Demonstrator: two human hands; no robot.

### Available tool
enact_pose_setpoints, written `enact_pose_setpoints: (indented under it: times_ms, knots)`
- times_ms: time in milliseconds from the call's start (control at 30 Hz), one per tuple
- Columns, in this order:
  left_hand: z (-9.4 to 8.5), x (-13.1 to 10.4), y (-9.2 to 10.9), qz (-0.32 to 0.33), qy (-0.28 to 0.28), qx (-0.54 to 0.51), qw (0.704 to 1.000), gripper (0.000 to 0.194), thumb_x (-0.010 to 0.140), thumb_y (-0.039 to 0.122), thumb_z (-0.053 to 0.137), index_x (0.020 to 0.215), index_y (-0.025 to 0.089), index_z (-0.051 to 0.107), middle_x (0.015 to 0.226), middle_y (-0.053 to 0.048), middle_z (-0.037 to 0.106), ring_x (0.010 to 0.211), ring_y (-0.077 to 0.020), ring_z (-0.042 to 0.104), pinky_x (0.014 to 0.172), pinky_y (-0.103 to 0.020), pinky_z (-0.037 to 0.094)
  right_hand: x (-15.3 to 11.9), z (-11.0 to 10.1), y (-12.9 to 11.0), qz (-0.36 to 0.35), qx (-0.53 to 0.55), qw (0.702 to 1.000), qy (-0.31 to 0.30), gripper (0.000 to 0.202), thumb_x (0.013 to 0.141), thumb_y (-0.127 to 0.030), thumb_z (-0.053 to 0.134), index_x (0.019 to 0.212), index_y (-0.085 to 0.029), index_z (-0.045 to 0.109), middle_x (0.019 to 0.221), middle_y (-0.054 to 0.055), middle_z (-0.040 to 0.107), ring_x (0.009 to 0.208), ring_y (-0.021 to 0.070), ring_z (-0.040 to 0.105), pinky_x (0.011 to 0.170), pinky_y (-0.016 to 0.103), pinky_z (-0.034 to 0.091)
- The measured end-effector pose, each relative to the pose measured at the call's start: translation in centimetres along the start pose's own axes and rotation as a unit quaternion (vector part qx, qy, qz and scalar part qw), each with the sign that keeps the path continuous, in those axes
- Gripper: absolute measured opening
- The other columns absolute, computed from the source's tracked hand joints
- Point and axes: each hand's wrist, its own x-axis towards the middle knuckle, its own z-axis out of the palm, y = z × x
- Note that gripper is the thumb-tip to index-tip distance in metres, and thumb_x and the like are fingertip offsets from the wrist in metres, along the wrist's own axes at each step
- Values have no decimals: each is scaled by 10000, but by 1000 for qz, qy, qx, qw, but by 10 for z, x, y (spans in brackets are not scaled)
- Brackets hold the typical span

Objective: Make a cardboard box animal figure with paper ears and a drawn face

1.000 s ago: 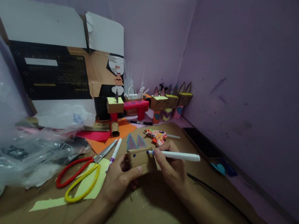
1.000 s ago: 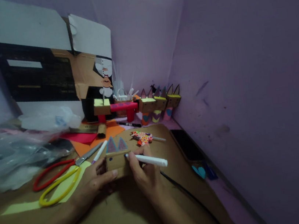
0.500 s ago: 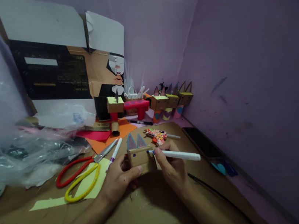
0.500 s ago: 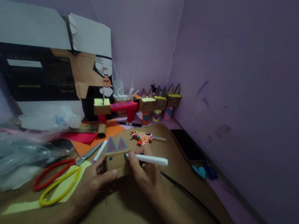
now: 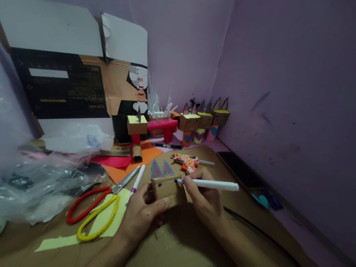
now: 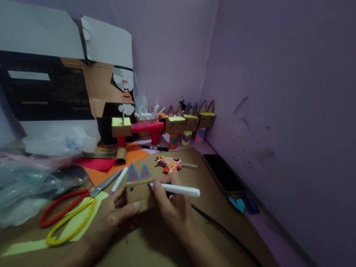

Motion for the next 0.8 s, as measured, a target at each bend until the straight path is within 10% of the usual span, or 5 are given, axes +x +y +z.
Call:
enact_pose_setpoints:
  times_ms: [800]
  knots:
    - [0,2,-1,8,0,-3,1000,555,642,362,706,1126,137,557,860,-62,691,557,-138,579,438,-225,465,2,0,-4,17,16,999,32,208,855,-294,540,679,-215,463,525,-77,426,459,96,406,465,228,308]
